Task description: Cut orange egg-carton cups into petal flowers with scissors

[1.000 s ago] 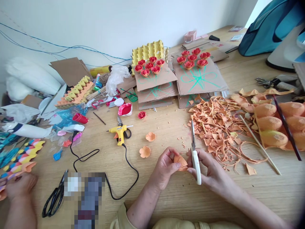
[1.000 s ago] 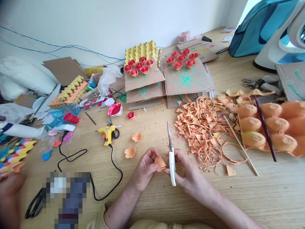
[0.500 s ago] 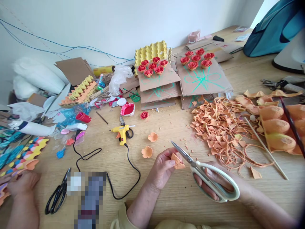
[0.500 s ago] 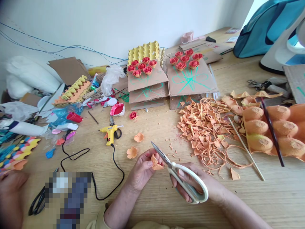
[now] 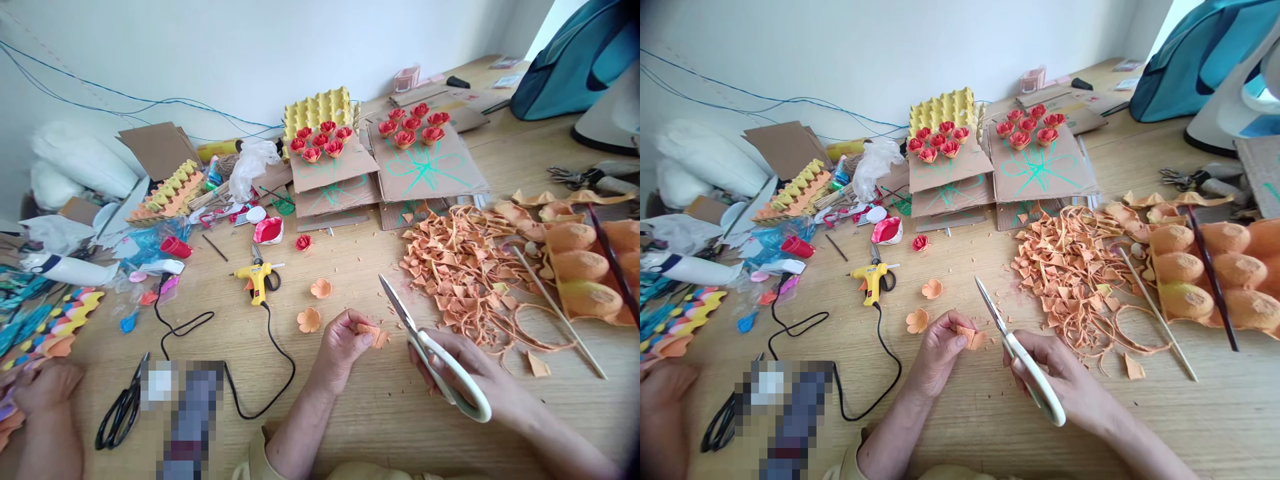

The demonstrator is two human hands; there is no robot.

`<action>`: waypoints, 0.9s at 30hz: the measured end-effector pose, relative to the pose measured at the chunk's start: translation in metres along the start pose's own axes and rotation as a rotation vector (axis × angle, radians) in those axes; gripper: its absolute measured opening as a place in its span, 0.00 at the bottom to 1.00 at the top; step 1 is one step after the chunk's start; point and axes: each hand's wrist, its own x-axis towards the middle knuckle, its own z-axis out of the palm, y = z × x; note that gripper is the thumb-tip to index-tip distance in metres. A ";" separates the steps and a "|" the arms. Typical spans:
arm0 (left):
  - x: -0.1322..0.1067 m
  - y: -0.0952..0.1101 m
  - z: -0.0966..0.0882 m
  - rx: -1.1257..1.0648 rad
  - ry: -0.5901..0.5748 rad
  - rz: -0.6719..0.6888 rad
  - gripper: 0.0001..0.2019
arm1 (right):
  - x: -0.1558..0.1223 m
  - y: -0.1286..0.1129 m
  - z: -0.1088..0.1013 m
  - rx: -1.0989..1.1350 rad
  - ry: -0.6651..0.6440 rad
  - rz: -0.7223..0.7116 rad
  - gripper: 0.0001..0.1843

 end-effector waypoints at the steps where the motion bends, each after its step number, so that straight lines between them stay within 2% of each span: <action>1: 0.000 -0.001 -0.001 0.014 0.000 0.019 0.11 | -0.001 -0.001 0.000 -0.133 0.026 -0.029 0.23; 5: 0.002 -0.003 -0.003 0.073 -0.021 0.099 0.08 | -0.001 0.000 -0.001 -0.588 0.107 -0.113 0.15; 10: 0.003 0.000 -0.002 0.167 0.061 0.200 0.08 | 0.001 0.006 -0.005 -0.868 0.143 -0.303 0.10; 19: 0.004 0.002 -0.003 0.310 0.169 0.235 0.12 | 0.004 0.019 -0.010 -1.052 0.194 -0.423 0.07; 27: 0.003 0.000 -0.006 0.287 0.165 0.211 0.09 | 0.004 0.013 -0.008 -1.112 0.253 -0.389 0.08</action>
